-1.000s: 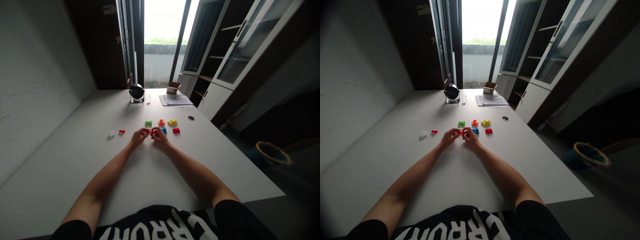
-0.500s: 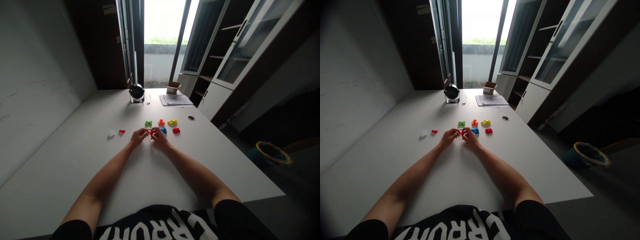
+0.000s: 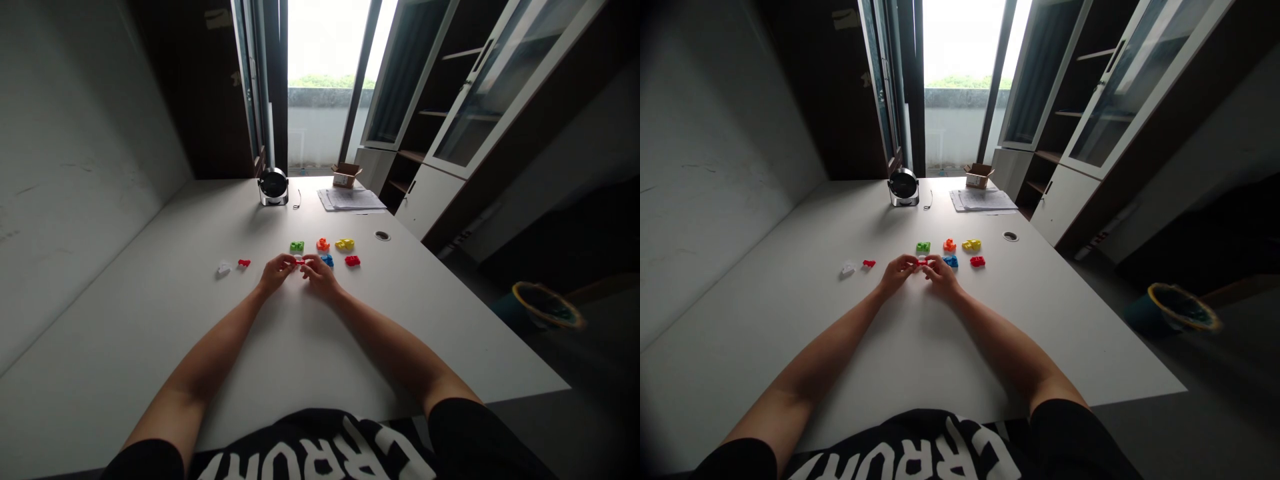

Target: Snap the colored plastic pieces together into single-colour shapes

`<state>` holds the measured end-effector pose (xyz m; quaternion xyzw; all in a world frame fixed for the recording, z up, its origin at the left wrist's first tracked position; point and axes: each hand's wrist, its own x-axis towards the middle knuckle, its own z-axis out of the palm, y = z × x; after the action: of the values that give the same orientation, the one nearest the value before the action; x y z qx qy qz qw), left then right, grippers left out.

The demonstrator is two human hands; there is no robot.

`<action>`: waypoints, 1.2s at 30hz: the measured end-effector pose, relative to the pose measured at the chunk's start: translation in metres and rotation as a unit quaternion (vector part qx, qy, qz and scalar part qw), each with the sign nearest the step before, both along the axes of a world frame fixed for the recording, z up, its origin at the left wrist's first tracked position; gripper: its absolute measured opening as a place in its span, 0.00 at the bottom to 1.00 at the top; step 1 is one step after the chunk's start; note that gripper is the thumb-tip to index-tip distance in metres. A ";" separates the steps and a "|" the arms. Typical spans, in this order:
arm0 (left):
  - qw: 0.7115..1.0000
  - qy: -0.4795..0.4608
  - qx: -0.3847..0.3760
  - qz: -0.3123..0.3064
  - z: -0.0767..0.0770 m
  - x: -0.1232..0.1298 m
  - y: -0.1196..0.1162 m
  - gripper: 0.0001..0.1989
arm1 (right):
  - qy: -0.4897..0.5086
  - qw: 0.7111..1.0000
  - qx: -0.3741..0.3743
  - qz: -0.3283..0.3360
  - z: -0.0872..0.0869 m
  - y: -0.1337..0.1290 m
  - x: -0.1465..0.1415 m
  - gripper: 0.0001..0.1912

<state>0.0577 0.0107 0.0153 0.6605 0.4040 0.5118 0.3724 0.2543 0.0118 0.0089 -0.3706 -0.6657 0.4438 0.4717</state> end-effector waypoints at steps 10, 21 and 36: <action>1.000 0.000 -0.004 0.004 0.000 0.000 0.000 0.14 | -0.028 1.000 0.008 0.001 -0.001 0.001 0.002 0.20; 0.999 0.012 -0.036 -0.019 0.003 -0.002 0.002 0.13 | -0.053 0.997 0.054 0.006 0.002 -0.004 0.000 0.18; 0.998 0.025 -0.052 -0.028 0.005 -0.004 0.001 0.13 | -0.097 0.986 0.133 -0.030 0.004 -0.009 -0.003 0.17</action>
<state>0.0541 0.0116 0.0203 0.6636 0.4210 0.4627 0.4102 0.2508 0.0028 0.0124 -0.3658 -0.7499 0.2986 0.4633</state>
